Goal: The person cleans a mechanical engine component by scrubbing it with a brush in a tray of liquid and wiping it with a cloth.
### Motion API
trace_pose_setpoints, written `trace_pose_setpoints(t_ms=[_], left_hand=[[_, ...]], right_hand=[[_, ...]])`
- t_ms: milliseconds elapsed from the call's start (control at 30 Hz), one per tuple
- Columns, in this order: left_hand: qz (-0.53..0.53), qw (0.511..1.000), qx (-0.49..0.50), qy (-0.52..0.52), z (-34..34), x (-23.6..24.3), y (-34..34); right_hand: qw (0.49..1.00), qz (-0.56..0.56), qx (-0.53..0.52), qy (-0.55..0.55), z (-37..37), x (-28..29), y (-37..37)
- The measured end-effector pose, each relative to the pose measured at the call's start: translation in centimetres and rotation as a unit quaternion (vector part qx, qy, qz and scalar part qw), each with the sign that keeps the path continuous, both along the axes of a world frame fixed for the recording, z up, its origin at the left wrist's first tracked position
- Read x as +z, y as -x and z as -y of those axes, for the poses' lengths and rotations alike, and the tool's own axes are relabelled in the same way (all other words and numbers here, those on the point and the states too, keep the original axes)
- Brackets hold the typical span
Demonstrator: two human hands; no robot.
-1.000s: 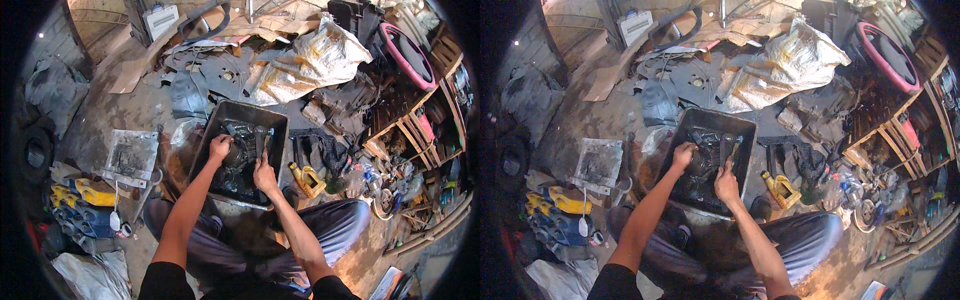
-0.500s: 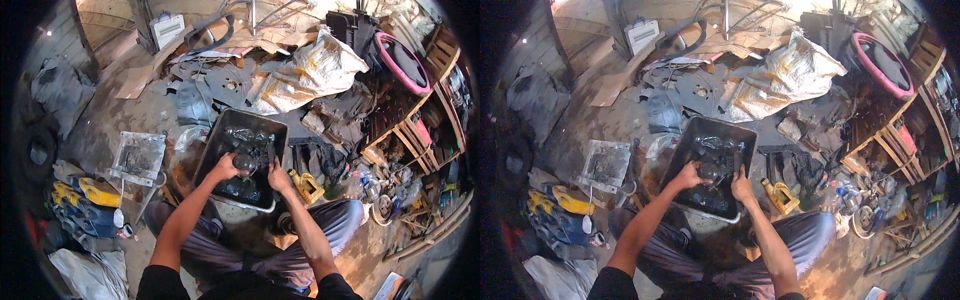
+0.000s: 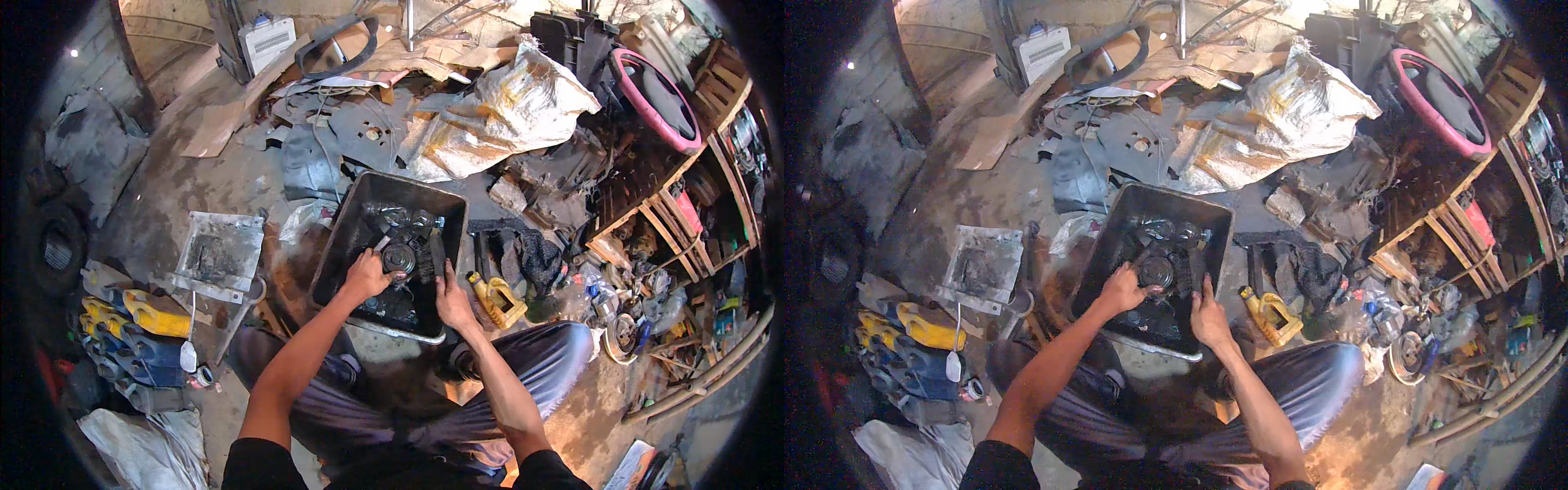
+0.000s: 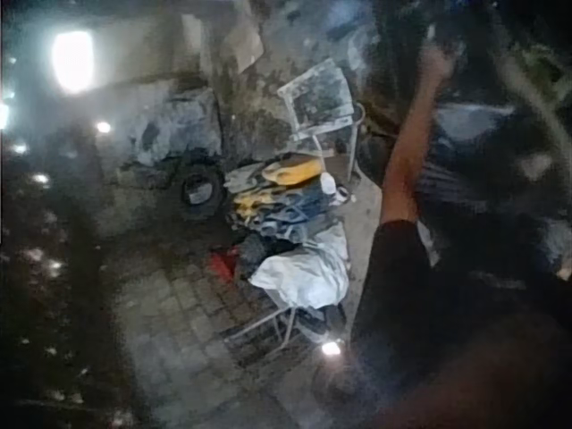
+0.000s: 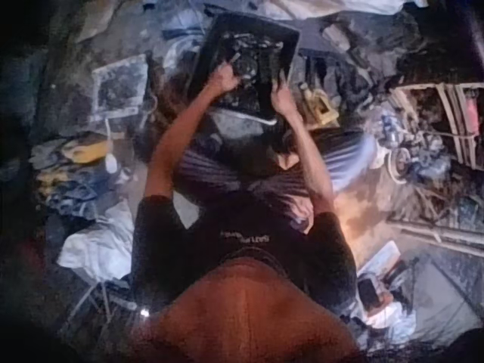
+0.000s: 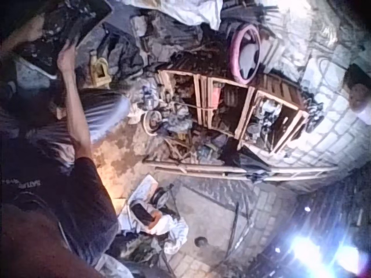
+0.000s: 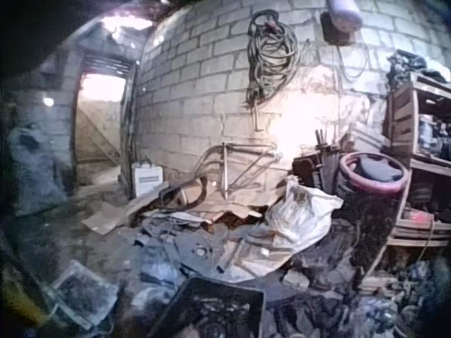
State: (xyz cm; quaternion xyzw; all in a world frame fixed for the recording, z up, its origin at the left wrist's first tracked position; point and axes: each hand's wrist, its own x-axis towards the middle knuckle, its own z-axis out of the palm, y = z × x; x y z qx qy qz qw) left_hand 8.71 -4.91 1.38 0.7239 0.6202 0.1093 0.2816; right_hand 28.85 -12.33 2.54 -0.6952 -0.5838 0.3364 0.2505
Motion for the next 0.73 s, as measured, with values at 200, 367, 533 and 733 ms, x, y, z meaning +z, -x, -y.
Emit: trace_pose_setpoints(t_ms=[200,367,533,733], left_hand=[[0.135,0.978,-0.038,-0.157,-0.4,-2.0,-0.3],[0.279,0.953,-0.007,-0.12,-2.9,-2.4,-0.2],[0.231,0.95,0.201,0.061,-5.2,-5.1,1.9],[0.168,0.965,0.078,0.188,-7.9,-7.9,2.9]], right_hand=[[1.0,-0.01,0.009,0.014,0.4,2.4,0.4],[0.999,-0.01,0.0,-0.051,-0.5,-0.3,-0.9],[0.996,-0.075,-0.031,0.033,-0.3,2.2,-0.2],[0.995,-0.071,-0.028,0.07,-0.5,0.9,-0.9]])
